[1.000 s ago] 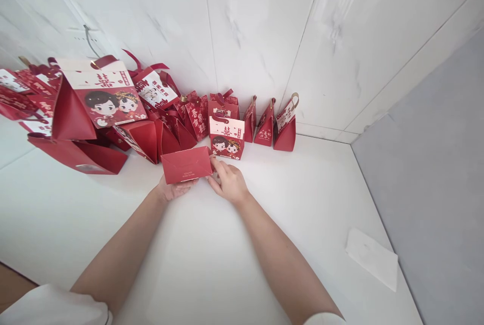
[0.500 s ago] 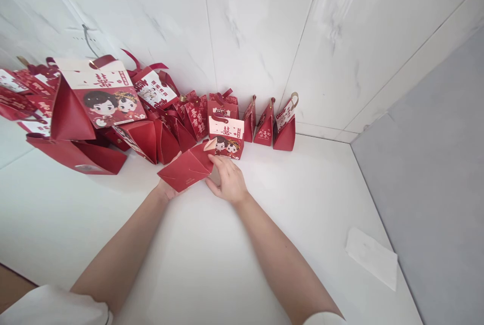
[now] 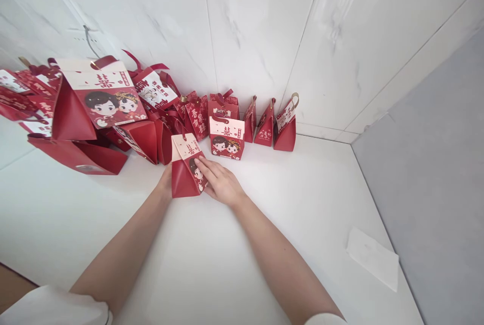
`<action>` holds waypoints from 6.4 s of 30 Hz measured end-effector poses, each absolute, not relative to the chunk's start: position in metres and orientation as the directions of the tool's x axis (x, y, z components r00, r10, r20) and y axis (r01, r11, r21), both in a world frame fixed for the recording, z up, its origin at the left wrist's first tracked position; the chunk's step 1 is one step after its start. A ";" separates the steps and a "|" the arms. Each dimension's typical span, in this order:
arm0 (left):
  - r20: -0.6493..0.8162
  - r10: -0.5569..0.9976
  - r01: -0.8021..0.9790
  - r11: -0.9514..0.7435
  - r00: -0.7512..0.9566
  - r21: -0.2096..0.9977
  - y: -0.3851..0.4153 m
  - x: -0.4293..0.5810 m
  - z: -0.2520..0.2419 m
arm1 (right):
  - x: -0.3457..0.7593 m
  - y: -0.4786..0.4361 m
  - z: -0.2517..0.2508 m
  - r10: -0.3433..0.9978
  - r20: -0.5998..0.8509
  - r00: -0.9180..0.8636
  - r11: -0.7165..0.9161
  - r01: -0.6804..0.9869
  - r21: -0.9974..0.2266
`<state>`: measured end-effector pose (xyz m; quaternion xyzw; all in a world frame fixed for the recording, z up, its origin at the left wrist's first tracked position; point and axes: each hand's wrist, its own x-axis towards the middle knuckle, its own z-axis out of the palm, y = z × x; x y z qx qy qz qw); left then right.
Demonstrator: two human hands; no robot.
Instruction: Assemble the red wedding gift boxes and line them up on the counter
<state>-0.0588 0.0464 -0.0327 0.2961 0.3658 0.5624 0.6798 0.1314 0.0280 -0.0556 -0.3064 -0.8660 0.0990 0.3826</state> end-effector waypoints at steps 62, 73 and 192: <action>0.178 0.832 0.263 -0.358 0.525 0.896 0.034 -0.042 -0.038 | 0.230 -0.009 0.085 0.830 0.257 -0.495 0.535 0.575 -0.619; 0.117 0.845 0.191 -0.249 0.522 0.949 0.034 -0.041 -0.038 | 0.238 -0.009 0.090 0.836 0.122 -0.535 0.425 0.490 -0.761; 0.026 0.918 0.128 -0.083 0.397 0.988 0.032 -0.046 -0.042 | 0.214 -0.001 0.062 0.870 0.213 -0.445 0.484 0.686 -0.544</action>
